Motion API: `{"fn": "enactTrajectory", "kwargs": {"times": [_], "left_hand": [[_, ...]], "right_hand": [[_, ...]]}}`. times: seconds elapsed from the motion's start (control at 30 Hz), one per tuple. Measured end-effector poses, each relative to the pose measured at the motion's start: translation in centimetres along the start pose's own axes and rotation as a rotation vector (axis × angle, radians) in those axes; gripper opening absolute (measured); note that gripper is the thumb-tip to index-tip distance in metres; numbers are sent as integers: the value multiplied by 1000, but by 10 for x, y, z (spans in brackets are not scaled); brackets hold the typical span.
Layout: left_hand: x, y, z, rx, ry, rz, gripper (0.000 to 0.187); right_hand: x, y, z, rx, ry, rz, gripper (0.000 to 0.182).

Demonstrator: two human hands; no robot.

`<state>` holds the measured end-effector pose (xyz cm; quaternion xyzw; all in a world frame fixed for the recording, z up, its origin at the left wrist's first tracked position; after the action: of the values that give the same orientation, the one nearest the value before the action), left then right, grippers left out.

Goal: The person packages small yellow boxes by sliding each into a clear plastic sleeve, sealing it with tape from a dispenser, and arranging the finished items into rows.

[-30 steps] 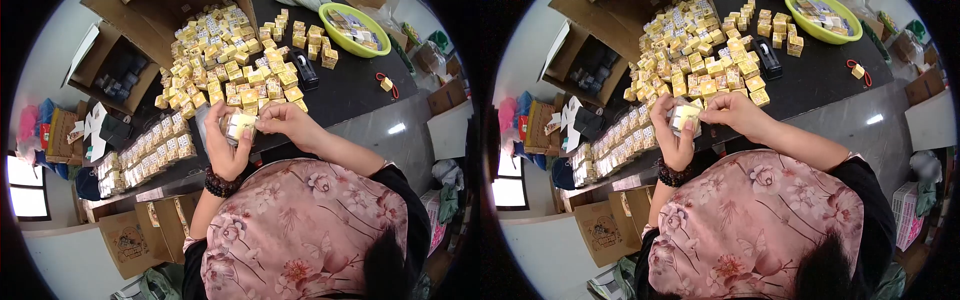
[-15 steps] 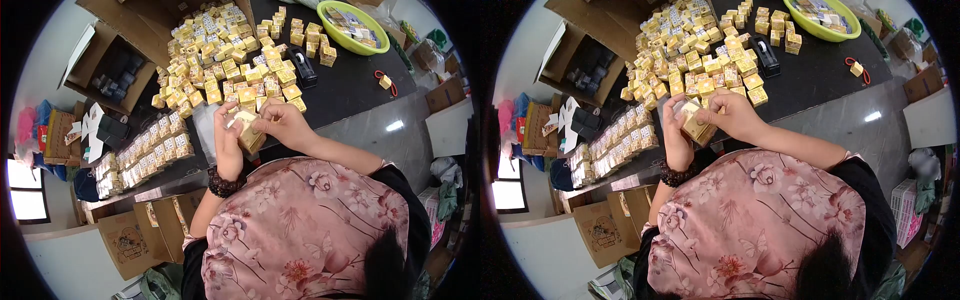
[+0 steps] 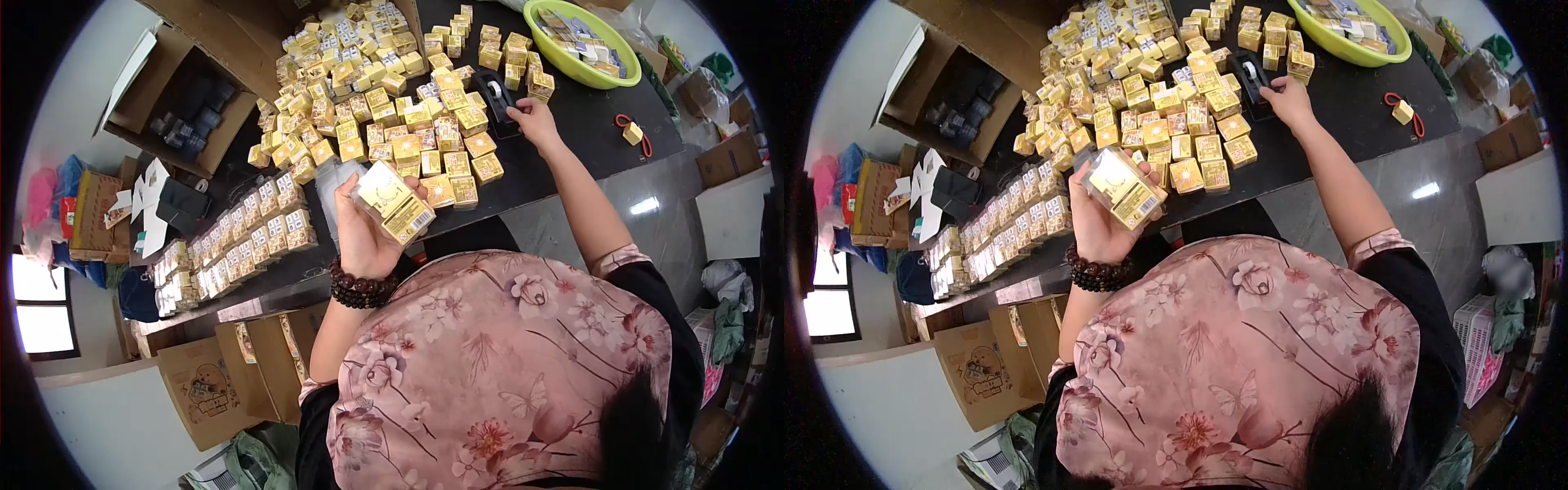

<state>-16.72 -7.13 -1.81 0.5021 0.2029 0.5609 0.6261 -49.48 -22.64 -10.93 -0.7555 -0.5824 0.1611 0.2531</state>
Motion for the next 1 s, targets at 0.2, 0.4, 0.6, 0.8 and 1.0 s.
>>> {"fn": "enactTrajectory", "kwargs": {"times": [0.2, 0.4, 0.6, 0.8, 1.0], "left_hand": [[1, -2, -1, -28, -40, 21, 51], [-1, -5, -5, -13, -79, -19, 53], [-2, -4, -9, -34, -100, 42, 53], [-1, 3, 2, -20, -38, -38, 53], [-5, -7, 30, -90, 273, 27, 54]], "right_hand": [[1, 11, 29, -232, 347, -184, 11], [10, 25, 36, -855, 273, -277, 5], [20, 22, 48, -777, 68, -49, 10], [12, 25, 89, -456, -76, 161, 10], [154, 25, -141, -512, -439, -455, 7]]}}
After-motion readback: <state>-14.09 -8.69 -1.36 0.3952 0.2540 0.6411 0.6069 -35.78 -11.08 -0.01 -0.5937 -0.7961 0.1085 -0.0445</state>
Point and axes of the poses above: each hand's wrist, its own x-axis away from the middle knuckle, its own y-axis out of the palm, z = x × y, the point moved 9 cm from there along -x, towards the middle knuckle, and after that the axes turned 5 degrees about x, right-handed, at the moved point
